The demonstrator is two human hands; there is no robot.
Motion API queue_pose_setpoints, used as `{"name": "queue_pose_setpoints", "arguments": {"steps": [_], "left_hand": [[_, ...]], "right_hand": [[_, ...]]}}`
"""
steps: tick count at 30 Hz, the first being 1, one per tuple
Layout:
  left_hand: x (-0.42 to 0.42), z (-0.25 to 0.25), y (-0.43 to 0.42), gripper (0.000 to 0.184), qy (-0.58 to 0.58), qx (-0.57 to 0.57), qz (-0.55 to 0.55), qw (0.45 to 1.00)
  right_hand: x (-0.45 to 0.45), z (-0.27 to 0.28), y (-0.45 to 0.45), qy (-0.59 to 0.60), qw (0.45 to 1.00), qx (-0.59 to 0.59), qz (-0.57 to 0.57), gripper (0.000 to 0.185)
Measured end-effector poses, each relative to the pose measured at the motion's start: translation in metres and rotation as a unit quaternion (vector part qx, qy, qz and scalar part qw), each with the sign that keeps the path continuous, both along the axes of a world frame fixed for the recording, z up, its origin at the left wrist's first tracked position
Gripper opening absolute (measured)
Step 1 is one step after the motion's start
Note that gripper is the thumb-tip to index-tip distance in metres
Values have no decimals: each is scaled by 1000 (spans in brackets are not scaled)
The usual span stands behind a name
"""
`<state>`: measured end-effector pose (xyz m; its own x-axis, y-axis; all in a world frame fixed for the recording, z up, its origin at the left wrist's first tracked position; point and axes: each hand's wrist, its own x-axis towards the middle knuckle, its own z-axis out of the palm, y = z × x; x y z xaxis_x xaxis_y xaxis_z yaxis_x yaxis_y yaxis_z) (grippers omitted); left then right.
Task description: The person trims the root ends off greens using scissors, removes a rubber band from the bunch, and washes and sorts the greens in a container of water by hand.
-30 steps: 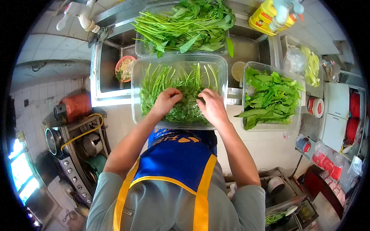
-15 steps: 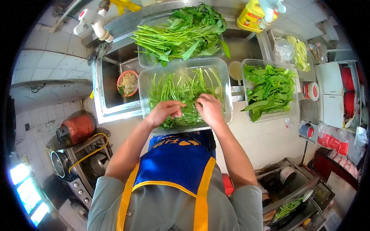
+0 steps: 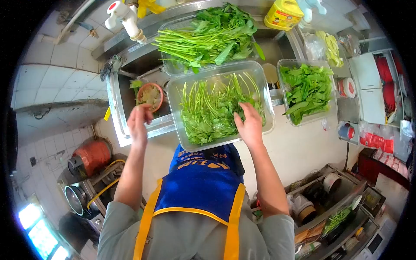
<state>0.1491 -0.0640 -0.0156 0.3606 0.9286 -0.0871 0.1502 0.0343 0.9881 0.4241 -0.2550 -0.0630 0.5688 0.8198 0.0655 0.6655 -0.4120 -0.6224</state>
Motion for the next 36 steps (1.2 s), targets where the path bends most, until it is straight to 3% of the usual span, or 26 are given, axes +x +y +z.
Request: {"name": "queue_pose_setpoints", "arguments": {"steps": [2,4,5,8,9,11,14,15,16,18,21,24,26,27,29,30,31,33,36], "left_hand": [[-18,-7,27,34,220,-100,-13,970],[-44,-48,31,33,387,186,-13,903],[-50,-59,32,35,454,327,-10,828],[-37,-29,18,40,318,127,32,939],[-34,-38,14,36,243,130,47,960],[-5,-25,-6,25,202,154,48,966],[50,-17,-43,11,130,131,20,983],[72,-10,-58,10,137,165,-30,976],[95,-2,-75,9,144,198,-80,966],[145,6,-117,7,113,162,-134,971],[215,-5,-185,6,117,188,-224,949],[277,-40,-266,9,113,165,-309,930],[318,-61,-318,12,176,228,-382,878],[333,-78,-336,14,202,201,-422,861],[353,-138,-357,27,241,211,-468,824],[347,-178,-352,28,226,125,-504,824],[352,-222,-329,23,348,95,-601,714],[371,-229,-338,22,494,56,-588,638],[453,-239,-378,21,551,40,-614,563]], "right_hand": [[-2,9,-9,12,999,23,-20,36],[-3,20,-20,22,1000,16,1,35],[-2,24,-25,38,999,24,12,35],[-7,31,-39,38,992,104,-53,39],[-4,33,-45,41,987,129,-85,41],[7,30,-62,54,980,151,-116,38],[26,38,-104,176,979,75,-71,35],[34,35,-121,141,981,104,-81,25],[44,33,-144,150,977,107,-109,21],[64,24,-199,166,965,116,-165,13],[89,18,-299,297,887,141,-325,10],[115,5,-415,233,895,99,-368,13],[129,6,-488,245,875,100,-407,19],[133,-7,-522,268,858,95,-427,25],[145,-8,-573,301,813,121,-484,28],[151,-10,-592,305,796,132,-506,29],[162,-10,-613,302,786,143,-521,28],[179,-22,-636,298,757,189,-549,28],[225,-25,-666,338,682,261,-594,26]]}}
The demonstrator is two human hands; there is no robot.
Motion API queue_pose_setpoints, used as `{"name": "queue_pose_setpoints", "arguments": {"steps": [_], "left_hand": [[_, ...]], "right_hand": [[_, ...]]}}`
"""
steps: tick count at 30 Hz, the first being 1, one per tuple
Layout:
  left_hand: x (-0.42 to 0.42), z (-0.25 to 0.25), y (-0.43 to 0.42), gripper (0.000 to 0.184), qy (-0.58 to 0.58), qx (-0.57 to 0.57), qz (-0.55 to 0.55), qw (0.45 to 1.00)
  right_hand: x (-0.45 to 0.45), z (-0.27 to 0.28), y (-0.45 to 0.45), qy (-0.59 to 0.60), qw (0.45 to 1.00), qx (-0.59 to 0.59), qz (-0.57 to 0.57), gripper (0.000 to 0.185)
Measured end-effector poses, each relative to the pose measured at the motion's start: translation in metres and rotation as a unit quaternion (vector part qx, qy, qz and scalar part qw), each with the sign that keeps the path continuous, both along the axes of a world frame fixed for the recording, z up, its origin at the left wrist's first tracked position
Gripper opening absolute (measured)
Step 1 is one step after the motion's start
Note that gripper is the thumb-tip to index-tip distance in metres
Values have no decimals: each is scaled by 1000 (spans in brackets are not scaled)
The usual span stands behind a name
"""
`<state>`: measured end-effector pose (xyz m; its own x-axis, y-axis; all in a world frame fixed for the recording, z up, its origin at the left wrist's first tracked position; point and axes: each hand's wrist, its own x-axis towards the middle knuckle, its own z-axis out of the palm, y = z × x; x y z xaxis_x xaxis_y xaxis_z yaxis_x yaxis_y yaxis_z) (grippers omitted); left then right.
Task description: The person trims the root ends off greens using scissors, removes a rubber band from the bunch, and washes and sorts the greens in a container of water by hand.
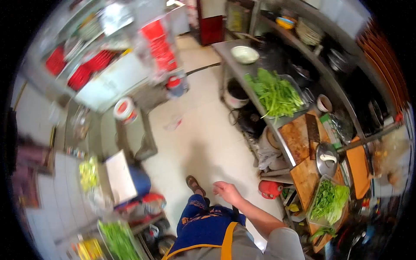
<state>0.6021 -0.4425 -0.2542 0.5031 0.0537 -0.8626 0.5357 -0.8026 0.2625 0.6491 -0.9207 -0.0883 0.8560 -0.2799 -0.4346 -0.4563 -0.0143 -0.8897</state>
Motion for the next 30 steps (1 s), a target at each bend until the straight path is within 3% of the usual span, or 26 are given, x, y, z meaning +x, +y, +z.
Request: {"name": "queue_pose_setpoints", "arguments": {"steps": [2,5,8,13,16,18,22,24,26,28,30], "left_hand": [[67,-3,-32,21,16,2,-29,999],[182,1,-69,21,11,-2,-49,999],[307,16,-105,22,-24,-32,-7,999],[521,50,-187,25,-121,-155,96,976],[634,74,-276,26,-157,-261,96,947],[689,72,-328,28,-172,-260,94,946],[741,50,-412,15,-114,-312,185,925],[743,33,-433,16,-51,-275,169,945],[735,19,-451,19,29,-335,118,935],[728,9,-469,21,-31,-256,-71,964],[728,52,-510,19,-47,-117,-67,990]], "right_hand": [[38,-23,-19,-19,997,60,-37,22],[114,1,-55,7,999,25,-35,19],[186,6,-90,-46,993,86,-71,17],[290,36,-163,-60,990,-61,-112,18],[342,44,-217,-57,986,-61,-147,18],[383,40,-259,-87,980,-49,-173,18],[464,45,-352,-100,981,-52,-158,19],[510,54,-396,-103,983,-20,-151,17],[547,56,-434,-92,985,15,-143,15],[590,73,-470,-110,984,-15,-137,14],[631,85,-501,-129,984,-55,-115,13]]}}
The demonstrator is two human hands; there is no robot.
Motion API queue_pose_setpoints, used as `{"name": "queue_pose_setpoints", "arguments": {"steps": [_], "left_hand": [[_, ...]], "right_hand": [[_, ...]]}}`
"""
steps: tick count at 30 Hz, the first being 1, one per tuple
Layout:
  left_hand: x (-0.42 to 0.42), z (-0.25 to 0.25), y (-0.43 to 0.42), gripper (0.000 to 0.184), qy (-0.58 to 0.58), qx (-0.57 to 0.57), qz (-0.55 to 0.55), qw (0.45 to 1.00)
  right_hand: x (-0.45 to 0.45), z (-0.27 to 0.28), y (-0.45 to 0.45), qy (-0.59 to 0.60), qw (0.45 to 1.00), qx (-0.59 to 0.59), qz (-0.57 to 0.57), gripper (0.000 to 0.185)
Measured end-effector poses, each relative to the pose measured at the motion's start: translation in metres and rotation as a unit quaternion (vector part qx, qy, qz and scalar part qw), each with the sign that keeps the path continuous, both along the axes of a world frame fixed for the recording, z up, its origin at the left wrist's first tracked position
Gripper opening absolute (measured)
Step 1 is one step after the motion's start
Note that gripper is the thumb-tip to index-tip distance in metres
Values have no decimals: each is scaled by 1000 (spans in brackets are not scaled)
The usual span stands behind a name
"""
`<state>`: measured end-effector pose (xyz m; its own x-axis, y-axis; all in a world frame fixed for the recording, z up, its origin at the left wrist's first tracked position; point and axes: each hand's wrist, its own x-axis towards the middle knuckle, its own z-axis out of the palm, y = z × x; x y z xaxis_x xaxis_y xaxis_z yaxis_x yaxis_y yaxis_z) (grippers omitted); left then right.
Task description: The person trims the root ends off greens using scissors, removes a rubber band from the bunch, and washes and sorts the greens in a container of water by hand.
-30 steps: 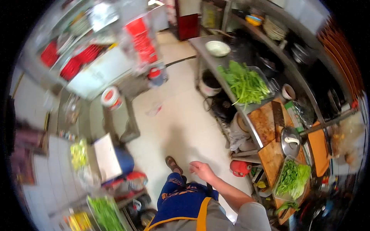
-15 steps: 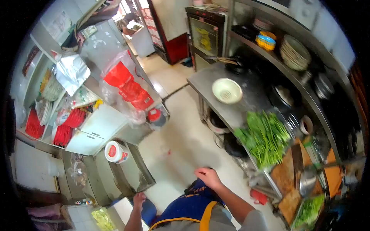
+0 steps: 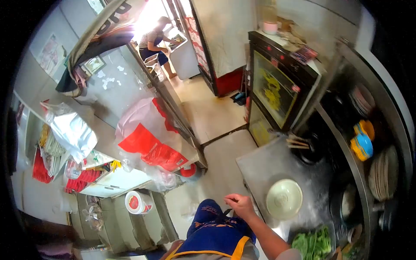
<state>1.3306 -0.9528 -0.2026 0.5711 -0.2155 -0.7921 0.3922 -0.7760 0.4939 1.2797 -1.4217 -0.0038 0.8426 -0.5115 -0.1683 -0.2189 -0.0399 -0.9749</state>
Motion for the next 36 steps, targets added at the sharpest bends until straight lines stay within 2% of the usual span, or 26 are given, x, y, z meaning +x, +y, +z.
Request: {"name": "queue_pose_setpoints", "arguments": {"steps": [4,8,11,14,15,20,26,31,34,35,36], "left_hand": [[51,2,-50,19,29,55,21,998],[164,-14,-118,19,19,65,33,997],[266,-5,-166,19,-8,28,74,997],[370,14,-214,18,-42,-33,119,991],[400,22,-230,18,-52,-47,127,989],[513,44,-301,18,-90,-91,147,981],[539,30,-348,18,-58,-40,182,981],[516,30,-395,18,6,40,196,980],[516,32,-428,18,16,50,207,977],[516,32,-439,18,16,53,213,975],[518,34,-449,18,15,50,221,974]], "right_hand": [[94,-8,-52,0,1000,15,-21,13],[193,-24,-98,-10,996,75,-53,12],[268,-11,-131,-4,993,90,-79,13],[332,-24,-168,-4,993,64,-100,14],[350,-27,-181,-10,994,21,-111,14],[419,-50,-253,-29,987,46,-154,14],[514,-59,-350,-34,990,87,-110,18],[603,-9,-428,-9,998,61,-3,11],[646,-15,-476,-45,998,-36,40,11],[658,-15,-491,-18,997,-52,51,12],[668,-12,-502,-51,995,-71,51,12]]}}
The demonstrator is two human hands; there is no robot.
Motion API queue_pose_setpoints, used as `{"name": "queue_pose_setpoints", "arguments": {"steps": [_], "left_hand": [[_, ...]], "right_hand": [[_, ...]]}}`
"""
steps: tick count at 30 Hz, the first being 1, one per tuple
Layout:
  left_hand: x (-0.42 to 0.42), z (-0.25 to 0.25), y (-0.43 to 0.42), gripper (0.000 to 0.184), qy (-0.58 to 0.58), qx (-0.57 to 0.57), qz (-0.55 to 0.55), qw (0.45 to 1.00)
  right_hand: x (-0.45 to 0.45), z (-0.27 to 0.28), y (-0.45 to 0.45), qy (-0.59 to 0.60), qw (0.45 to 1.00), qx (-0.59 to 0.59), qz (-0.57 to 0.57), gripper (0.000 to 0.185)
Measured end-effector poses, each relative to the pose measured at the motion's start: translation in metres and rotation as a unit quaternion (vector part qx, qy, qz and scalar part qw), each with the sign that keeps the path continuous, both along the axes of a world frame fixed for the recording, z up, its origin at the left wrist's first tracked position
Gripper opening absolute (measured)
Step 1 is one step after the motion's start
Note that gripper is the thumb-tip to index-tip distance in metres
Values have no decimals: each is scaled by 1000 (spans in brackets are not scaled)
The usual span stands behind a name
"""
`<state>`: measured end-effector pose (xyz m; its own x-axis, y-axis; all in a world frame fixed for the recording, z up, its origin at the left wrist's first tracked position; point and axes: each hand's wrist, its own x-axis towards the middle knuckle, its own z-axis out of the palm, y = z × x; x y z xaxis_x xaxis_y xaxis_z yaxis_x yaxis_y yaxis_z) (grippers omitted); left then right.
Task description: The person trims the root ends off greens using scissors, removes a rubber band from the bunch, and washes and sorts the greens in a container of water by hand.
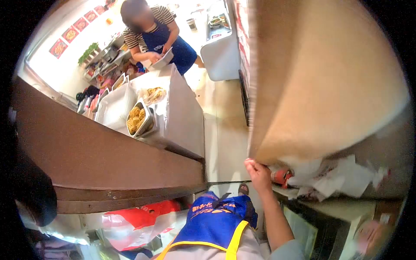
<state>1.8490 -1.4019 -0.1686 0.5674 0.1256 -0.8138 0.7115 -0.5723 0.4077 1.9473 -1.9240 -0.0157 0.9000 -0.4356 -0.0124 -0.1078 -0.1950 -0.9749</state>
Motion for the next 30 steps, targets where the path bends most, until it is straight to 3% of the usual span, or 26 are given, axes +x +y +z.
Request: {"name": "queue_pose_setpoints", "arguments": {"steps": [2,3,10,12,16,18,21,24,26,28,30], "left_hand": [[10,4,-23,19,-8,-6,14,1000],[16,4,-33,19,-10,-10,19,1000],[59,-8,-75,19,-7,-22,30,999],[73,-14,-81,19,-3,-20,23,1000],[97,-16,-87,19,1,-14,18,1000],[107,-13,-90,19,-5,-13,19,1000],[108,-2,-99,19,-12,-12,29,999],[92,9,-113,19,-10,-2,48,999],[70,18,-127,20,-1,19,56,998],[44,15,-151,20,15,56,95,994],[23,-5,-178,24,10,79,215,973]], "right_hand": [[27,6,-22,-79,996,-35,3,13],[36,6,-29,-75,997,12,-7,14],[115,-6,-59,-19,1000,-5,-8,6],[140,1,-51,-12,1000,1,9,26],[191,3,-48,-12,991,-76,106,12],[216,12,-42,38,984,-22,171,15],[250,12,-24,1,976,-19,217,14],[275,20,7,40,973,50,223,14],[290,11,17,45,952,30,300,14],[304,-2,20,47,917,13,395,14],[317,-8,28,49,890,-13,452,15]]}}
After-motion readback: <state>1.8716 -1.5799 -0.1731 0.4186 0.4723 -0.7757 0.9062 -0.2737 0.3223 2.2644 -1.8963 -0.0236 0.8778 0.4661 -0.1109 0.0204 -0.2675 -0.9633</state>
